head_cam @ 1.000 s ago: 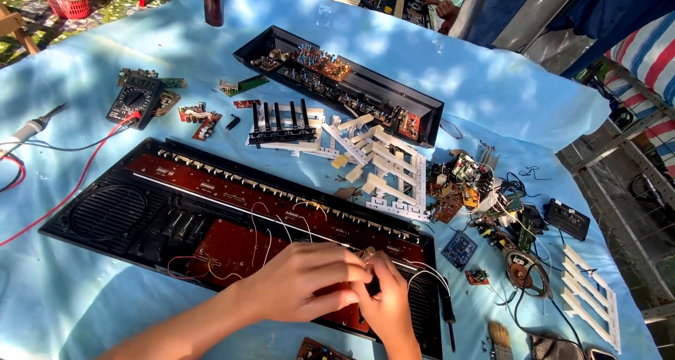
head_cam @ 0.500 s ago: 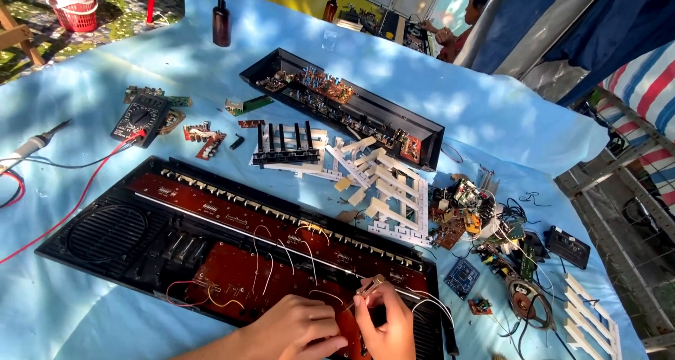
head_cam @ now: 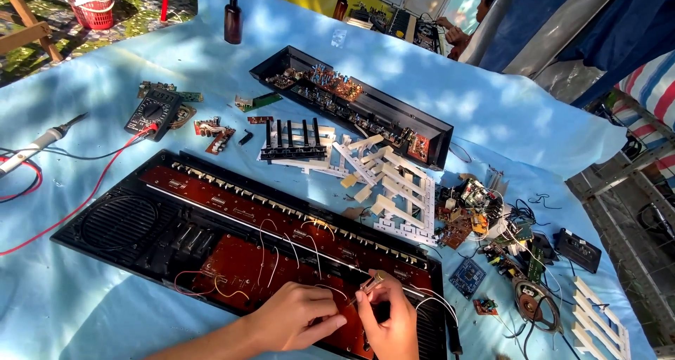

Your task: Repairing the internal circuitry of an electronic keyboard by probing connections and adjusting wires.

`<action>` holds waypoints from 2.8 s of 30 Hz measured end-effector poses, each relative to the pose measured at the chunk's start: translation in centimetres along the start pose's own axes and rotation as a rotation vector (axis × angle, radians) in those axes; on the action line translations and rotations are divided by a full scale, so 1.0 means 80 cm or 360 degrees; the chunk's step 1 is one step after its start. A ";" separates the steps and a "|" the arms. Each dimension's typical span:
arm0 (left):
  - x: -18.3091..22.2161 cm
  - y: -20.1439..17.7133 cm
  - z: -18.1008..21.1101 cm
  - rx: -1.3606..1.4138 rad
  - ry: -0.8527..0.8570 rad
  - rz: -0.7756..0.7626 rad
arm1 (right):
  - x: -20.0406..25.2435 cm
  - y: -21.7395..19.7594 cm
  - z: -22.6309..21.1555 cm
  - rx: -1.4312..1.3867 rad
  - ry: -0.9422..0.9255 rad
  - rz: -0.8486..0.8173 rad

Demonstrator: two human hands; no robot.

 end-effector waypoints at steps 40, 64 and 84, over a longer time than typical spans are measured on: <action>-0.002 -0.007 0.007 -0.0009 -0.0056 0.0065 | 0.000 -0.004 -0.008 -0.0093 -0.0259 0.0091; -0.004 0.006 -0.017 -0.0104 -0.0292 0.0016 | 0.012 -0.017 -0.039 -0.0359 -0.0642 0.0404; 0.001 0.012 -0.021 -0.0333 -0.0279 0.0028 | 0.012 -0.025 -0.049 -0.0705 -0.0643 0.0416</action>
Point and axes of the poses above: each hand's wrist, its own x-axis away from the middle knuckle, its own y-axis out of the palm, z = x × y, the point moved 4 cm from there along -x, towards the middle knuckle, and after that the axes turned 15 degrees about x, right-handed, at the moved point
